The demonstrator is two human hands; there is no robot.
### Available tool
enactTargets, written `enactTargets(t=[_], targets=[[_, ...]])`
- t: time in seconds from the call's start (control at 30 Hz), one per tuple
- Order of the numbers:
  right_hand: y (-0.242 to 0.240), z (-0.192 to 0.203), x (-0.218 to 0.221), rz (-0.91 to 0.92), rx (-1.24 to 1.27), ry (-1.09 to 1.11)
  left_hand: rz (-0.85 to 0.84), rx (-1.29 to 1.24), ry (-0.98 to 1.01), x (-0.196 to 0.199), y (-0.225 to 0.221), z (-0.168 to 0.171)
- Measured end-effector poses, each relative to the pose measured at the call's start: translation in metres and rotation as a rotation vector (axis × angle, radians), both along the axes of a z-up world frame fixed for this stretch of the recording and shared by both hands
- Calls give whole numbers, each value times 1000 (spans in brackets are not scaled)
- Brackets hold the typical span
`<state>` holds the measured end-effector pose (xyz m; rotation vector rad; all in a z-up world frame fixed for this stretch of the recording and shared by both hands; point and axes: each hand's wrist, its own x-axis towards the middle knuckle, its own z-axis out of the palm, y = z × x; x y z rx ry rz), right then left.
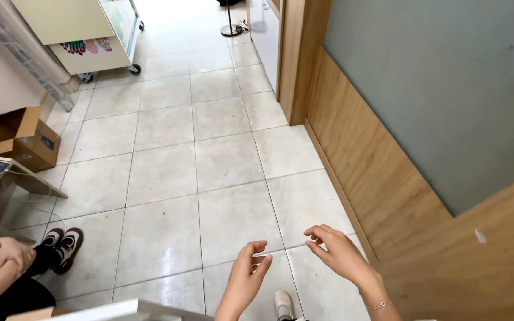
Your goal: Move small packaged products from a display shelf to a workbench and arrange them in a grid.
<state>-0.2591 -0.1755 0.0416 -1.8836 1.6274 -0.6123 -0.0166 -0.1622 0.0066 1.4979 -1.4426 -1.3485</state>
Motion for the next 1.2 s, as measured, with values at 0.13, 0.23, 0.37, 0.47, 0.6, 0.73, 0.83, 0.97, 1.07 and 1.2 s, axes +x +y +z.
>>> enactTargets(t=[0.13, 0.23, 0.37, 0.47, 0.6, 0.73, 0.83, 0.97, 1.07, 1.2], targets=[[-100, 19, -7, -6, 26, -28, 34, 10, 2, -12, -92, 11], [-154, 9, -13, 22, 30, 7, 69, 36, 12, -18, -141, 5], [-230, 2, -18, 62, -12, -3, 72, 95, 69, -22, -219, -4], [-281, -2, -12, 43, 33, 13, 55, 87, 48, -17, -276, -15], [-361, -4, -2, -1, 39, 32, 27, 87, 58, -5, -366, -19], [-450, 1, 14, -40, 25, -45, -4, 104, 39, 16, -463, 3], [-529, 16, 31, -115, 37, -48, -89, 39, -3, 36, -548, 24], [-610, 18, 56, -99, -33, -71, -107, 33, -53, 60, -632, 42], [-670, 23, 71, -115, 9, -72, -99, 37, -25, 73, -698, 37], [-744, 22, 80, -120, 30, -99, -109, 10, 24, 80, -771, 25]])
